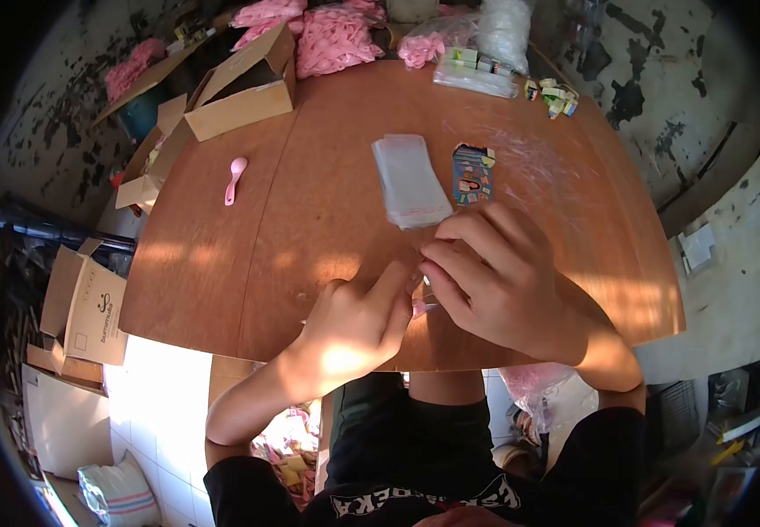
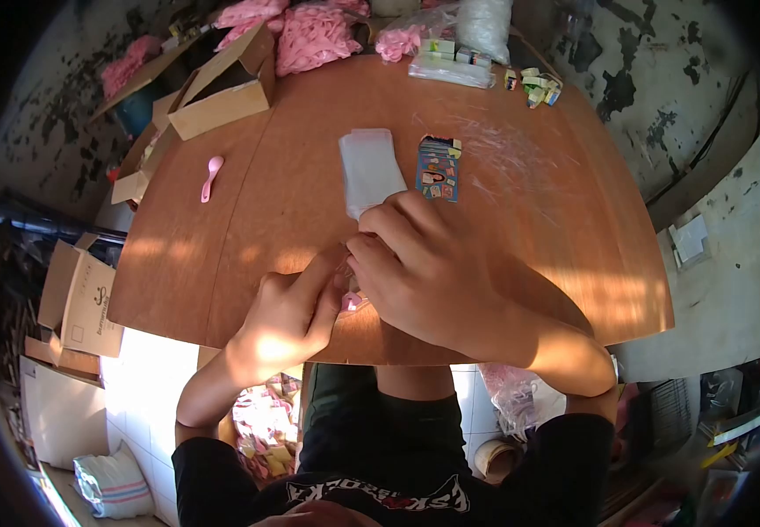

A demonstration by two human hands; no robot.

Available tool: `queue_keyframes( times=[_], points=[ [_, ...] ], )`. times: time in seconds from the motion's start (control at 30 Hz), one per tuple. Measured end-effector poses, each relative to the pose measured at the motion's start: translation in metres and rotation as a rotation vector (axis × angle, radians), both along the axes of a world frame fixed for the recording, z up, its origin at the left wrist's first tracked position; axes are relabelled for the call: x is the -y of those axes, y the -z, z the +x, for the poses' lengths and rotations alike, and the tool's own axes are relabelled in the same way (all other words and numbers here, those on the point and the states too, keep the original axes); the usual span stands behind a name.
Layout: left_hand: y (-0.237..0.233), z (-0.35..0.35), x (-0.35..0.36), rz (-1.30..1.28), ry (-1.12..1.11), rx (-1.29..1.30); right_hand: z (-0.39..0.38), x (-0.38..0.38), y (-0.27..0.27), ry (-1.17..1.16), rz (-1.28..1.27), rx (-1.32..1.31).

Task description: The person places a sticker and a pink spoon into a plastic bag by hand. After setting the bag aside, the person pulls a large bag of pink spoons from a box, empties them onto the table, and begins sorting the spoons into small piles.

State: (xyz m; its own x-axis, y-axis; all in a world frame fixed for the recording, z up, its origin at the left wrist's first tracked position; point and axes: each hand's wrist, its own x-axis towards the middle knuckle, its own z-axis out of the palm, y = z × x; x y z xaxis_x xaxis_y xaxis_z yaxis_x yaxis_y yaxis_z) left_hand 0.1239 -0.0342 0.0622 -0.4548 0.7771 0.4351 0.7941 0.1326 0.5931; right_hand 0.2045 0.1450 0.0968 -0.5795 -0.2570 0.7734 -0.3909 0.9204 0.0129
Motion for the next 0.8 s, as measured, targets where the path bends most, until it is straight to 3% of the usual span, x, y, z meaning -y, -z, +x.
queue_keyframes(
  times=[0.07, 0.17, 0.3, 0.4, 0.47, 0.53, 0.6, 0.67, 0.73, 0.77, 0.8],
  points=[
    [-0.005, 0.001, 0.004, -0.113, 0.000, -0.176, 0.003, 0.005, 0.002, 0.040, 0.041, 0.001],
    [-0.003, 0.000, 0.006, -0.019, 0.067, -0.237, 0.003, 0.004, 0.005, 0.076, 0.202, -0.027],
    [-0.003, 0.004, 0.016, -0.074, 0.122, -0.233, 0.003, -0.004, -0.007, -0.140, -0.125, 0.137],
    [0.001, 0.010, 0.019, 0.070, 0.169, -0.157, 0.008, -0.009, -0.020, -0.227, -0.316, 0.249],
    [0.008, 0.014, 0.018, 0.345, 0.185, -0.022, 0.005, -0.023, -0.023, -0.269, -0.429, 0.239],
    [0.009, 0.019, 0.022, 0.421, 0.087, 0.021, 0.000, -0.048, -0.031, -0.367, -0.707, 0.258],
    [0.019, 0.021, 0.024, 0.571, -0.016, 0.222, -0.012, -0.101, -0.041, -0.703, -0.855, 0.248],
    [0.022, 0.018, 0.024, 0.562, -0.060, 0.264, -0.023, -0.170, -0.038, -1.166, -1.039, 0.486],
    [0.012, 0.022, 0.019, 0.570, -0.100, 0.384, -0.045, -0.261, 0.002, -0.283, -1.283, 0.699],
    [0.015, 0.022, 0.019, 0.574, -0.092, 0.389, -0.040, -0.264, 0.019, -0.272, -1.280, 0.697],
    [0.019, 0.019, 0.018, 0.588, -0.074, 0.423, -0.035, -0.266, 0.036, 0.047, -1.063, 0.564]
  ],
)
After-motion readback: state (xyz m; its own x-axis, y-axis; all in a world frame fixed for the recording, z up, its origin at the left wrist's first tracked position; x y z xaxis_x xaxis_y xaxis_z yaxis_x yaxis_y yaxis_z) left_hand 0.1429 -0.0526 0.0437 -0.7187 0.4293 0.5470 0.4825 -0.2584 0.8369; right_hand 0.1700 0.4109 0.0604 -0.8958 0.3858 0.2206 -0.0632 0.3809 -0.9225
